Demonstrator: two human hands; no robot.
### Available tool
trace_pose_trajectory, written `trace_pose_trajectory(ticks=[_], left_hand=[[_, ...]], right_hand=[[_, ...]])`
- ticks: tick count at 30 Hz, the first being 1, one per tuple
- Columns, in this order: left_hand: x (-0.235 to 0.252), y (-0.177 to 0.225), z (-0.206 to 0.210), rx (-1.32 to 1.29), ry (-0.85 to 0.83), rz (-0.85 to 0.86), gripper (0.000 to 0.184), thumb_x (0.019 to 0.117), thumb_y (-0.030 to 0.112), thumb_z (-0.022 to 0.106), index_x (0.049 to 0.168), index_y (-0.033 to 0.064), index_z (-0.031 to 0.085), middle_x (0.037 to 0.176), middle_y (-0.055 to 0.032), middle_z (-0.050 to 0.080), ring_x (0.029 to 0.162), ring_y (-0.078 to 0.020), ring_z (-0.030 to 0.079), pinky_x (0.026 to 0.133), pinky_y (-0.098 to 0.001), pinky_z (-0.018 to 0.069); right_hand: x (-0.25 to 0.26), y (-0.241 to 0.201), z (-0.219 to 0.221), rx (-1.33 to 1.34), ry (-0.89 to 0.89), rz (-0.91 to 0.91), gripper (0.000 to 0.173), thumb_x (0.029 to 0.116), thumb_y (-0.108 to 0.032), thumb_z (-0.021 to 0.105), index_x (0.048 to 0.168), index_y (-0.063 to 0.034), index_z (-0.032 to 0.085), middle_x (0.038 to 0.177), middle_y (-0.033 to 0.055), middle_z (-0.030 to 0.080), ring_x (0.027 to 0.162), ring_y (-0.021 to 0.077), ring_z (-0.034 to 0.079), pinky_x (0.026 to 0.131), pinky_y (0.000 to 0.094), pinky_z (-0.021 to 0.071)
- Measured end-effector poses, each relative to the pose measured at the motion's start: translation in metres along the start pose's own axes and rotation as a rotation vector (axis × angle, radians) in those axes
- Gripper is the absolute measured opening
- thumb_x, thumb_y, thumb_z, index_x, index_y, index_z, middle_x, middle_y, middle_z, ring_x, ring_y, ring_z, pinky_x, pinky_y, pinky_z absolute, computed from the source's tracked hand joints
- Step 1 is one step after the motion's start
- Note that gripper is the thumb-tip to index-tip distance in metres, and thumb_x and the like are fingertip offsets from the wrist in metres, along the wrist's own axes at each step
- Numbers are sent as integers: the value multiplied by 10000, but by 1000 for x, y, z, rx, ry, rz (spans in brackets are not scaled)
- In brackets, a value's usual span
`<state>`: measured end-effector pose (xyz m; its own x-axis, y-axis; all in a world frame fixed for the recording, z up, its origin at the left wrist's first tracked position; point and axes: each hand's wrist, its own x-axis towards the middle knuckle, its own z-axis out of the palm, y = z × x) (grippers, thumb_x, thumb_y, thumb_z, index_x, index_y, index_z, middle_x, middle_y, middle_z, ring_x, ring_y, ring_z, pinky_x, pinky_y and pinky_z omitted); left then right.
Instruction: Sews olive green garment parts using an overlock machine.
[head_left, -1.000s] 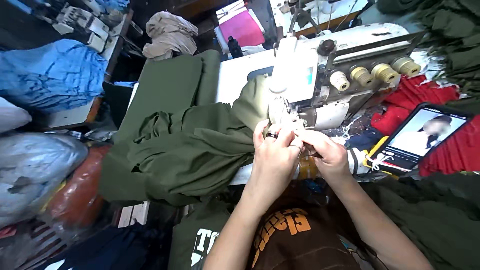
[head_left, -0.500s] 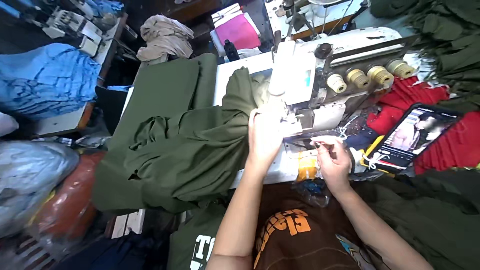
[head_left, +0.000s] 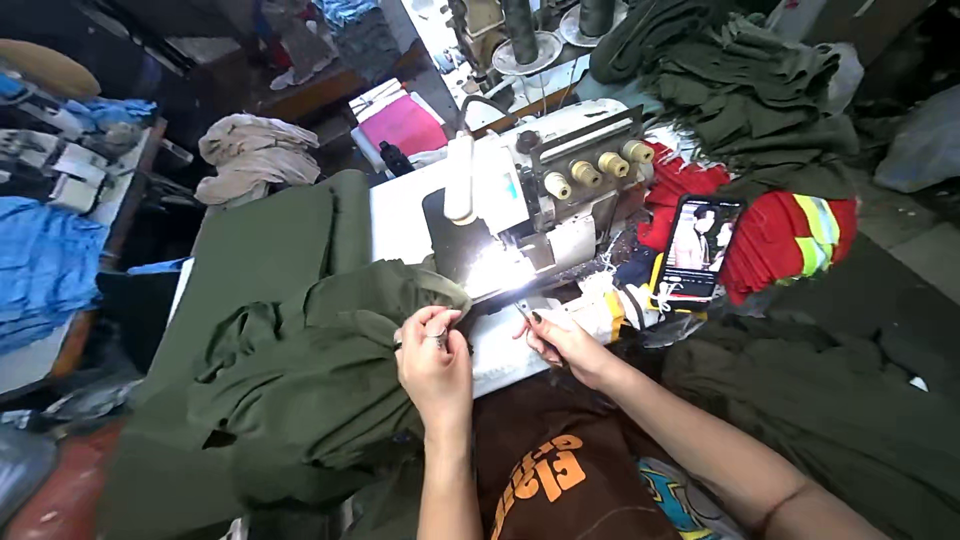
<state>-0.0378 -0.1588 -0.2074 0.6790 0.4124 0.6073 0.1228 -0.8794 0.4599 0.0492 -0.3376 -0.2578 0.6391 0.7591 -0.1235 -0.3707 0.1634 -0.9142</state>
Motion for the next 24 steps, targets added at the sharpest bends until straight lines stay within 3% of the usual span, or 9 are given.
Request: trace_pose_trajectory(ticks=[3, 8, 14, 16, 18, 20, 21, 22, 24], left_hand=[[-13, 5, -1, -18, 51, 7, 216, 887, 3, 627, 1010, 68, 792, 1096, -134, 726, 1030, -260, 673, 869, -391, 549], [-20, 7, 8, -20, 113, -3, 212, 866, -11, 659, 971, 101, 805, 1095, -92, 736, 1015, -221, 671, 845, -352, 547], [-25, 6, 11, -15, 111, 13, 190, 869, -2, 673, 956, 107, 803, 1083, -86, 737, 1014, -227, 678, 846, -352, 558], [-26, 3, 9, -30, 86, 24, 173, 860, -5, 674, 917, 105, 794, 1058, -75, 741, 1002, -221, 679, 840, -349, 555], [-27, -3, 2, -72, -10, 56, 175, 875, 17, 667, 945, 119, 790, 1065, -53, 741, 1020, -209, 678, 862, -365, 557], [-27, -11, -11, -133, -196, 138, 162, 921, 73, 661, 1004, 144, 781, 1094, -26, 742, 1067, -207, 672, 910, -419, 537], [-27, -13, -16, -169, -294, 188, 148, 944, 99, 660, 1019, 148, 777, 1101, -21, 743, 1082, -210, 669, 927, -436, 527], [-26, -14, -22, -201, -381, 243, 139, 959, 114, 658, 1028, 150, 772, 1101, -17, 744, 1094, -211, 666, 944, -440, 523], [-23, -13, -28, -249, -501, 367, 119, 968, 111, 649, 1016, 132, 755, 1076, -28, 747, 1089, -221, 668, 948, -441, 515]], right_hand=[[10, 3, 20, 186, -30, 102, 386, 1121, -315, 321, 1089, -59, 608, 657, -65, 505, 478, 14, 412, 444, 167, 357], [26, -2, 40, 259, -34, 156, 414, 1128, -340, 267, 1059, -82, 584, 657, -54, 487, 468, 23, 400, 430, 164, 346], [42, -12, 49, 285, 25, 201, 409, 1131, -355, 314, 961, -80, 565, 613, -40, 464, 426, 26, 372, 398, 160, 323], [39, -17, 49, 213, 33, 132, 403, 1124, -314, 363, 892, -69, 584, 562, -62, 422, 407, 8, 339, 388, 150, 292], [29, -24, 46, 56, 20, -50, 357, 1101, -230, 398, 874, -68, 622, 553, -91, 406, 431, -13, 321, 418, 151, 270], [16, -28, 39, -155, 61, -278, 321, 1086, -242, 438, 919, -78, 657, 649, -103, 480, 506, -29, 367, 472, 150, 310], [10, -30, 33, -285, 71, -384, 343, 1090, -322, 450, 991, -78, 670, 741, -86, 538, 557, -24, 412, 506, 158, 351], [5, -31, 27, -425, 47, -455, 412, 1080, -427, 454, 1119, -78, 669, 904, -47, 607, 640, -9, 479, 561, 180, 419], [-7, -34, 18, -704, -94, -445, 629, 1013, -601, 500, 1405, -113, 563, 1308, 40, 637, 950, 69, 644, 778, 297, 574]])
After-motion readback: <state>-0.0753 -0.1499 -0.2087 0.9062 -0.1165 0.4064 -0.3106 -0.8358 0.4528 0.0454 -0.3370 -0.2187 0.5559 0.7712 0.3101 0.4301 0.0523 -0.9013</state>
